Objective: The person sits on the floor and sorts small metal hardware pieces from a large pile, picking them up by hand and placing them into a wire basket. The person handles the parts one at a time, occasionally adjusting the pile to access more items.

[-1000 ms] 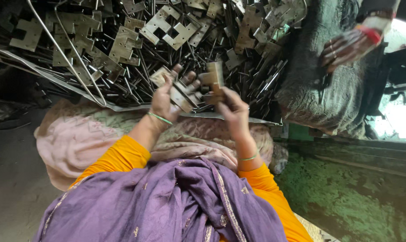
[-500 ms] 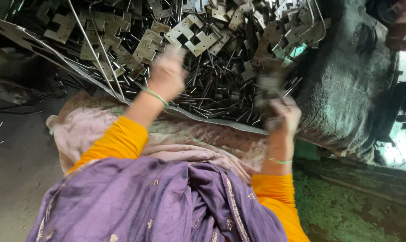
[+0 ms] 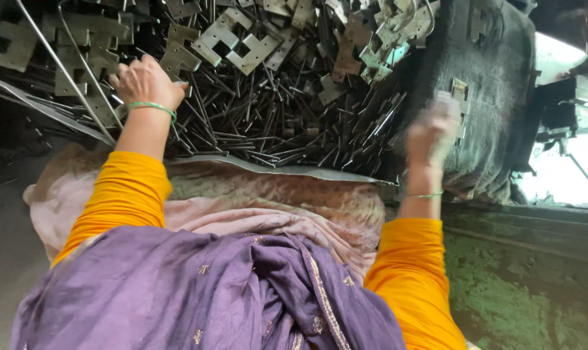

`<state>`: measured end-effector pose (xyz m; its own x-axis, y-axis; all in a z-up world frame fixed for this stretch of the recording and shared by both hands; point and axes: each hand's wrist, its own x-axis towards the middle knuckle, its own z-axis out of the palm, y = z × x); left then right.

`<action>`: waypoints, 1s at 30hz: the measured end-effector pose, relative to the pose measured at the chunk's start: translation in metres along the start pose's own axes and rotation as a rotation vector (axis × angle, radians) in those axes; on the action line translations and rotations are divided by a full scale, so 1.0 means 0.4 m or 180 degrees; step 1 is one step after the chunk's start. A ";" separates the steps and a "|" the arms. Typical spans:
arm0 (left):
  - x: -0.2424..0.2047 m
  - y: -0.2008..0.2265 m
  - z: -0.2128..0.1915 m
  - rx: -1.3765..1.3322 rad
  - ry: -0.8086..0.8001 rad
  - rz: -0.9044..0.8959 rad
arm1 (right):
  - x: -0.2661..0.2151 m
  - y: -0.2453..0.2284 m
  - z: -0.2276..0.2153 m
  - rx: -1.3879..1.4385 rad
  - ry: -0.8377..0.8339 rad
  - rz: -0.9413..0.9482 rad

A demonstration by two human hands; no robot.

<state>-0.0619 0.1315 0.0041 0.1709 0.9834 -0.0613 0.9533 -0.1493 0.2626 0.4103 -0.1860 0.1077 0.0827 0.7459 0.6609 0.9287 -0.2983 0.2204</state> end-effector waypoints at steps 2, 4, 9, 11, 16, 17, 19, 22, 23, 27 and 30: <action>-0.011 0.010 -0.036 0.0069 -0.0135 0.0234 | 0.007 -0.163 0.007 0.0757 -0.0452 -0.0100; -0.027 0.038 -0.062 0.0234 -0.0591 0.0724 | 0.004 -0.302 0.026 0.1855 -0.1147 -0.0362; -0.108 0.042 -0.090 -0.0224 0.0183 0.1876 | -0.019 -0.464 0.082 0.1075 -0.1995 -0.0687; -0.130 0.023 -0.092 -0.0999 0.0710 0.2098 | -0.027 -0.462 0.101 0.1057 -0.2083 -0.0580; -0.170 0.014 -0.115 -0.5793 -0.0209 0.1519 | -0.034 -0.460 0.133 0.1062 -0.2259 -0.0285; -0.179 0.014 -0.130 -0.6795 -0.0596 0.1287 | -0.027 -0.463 0.138 0.0929 -0.2320 -0.0304; -0.196 0.003 -0.171 -0.7508 -0.1293 0.1491 | -0.014 -0.471 0.146 0.0741 -0.2414 -0.0334; -0.216 -0.008 -0.222 -0.8029 -0.1855 0.1396 | -0.019 -0.478 0.142 0.0641 -0.2525 -0.0357; -0.217 -0.006 -0.234 -0.8126 -0.1952 0.1293 | -0.019 -0.476 0.140 0.0637 -0.2538 -0.0363; -0.247 0.040 -0.219 -0.5279 -0.1682 0.0524 | 0.007 -0.465 0.135 0.0670 -0.2800 -0.0474; -0.295 0.141 -0.117 -0.2231 -0.0366 0.1571 | 0.045 -0.469 0.120 0.0774 -0.2944 -0.0704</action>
<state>-0.0398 0.0120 0.0713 0.5852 0.8006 0.1291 0.3964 -0.4212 0.8158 0.2549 -0.0879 0.0440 0.0522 0.9734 -0.2229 0.9979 -0.0423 0.0493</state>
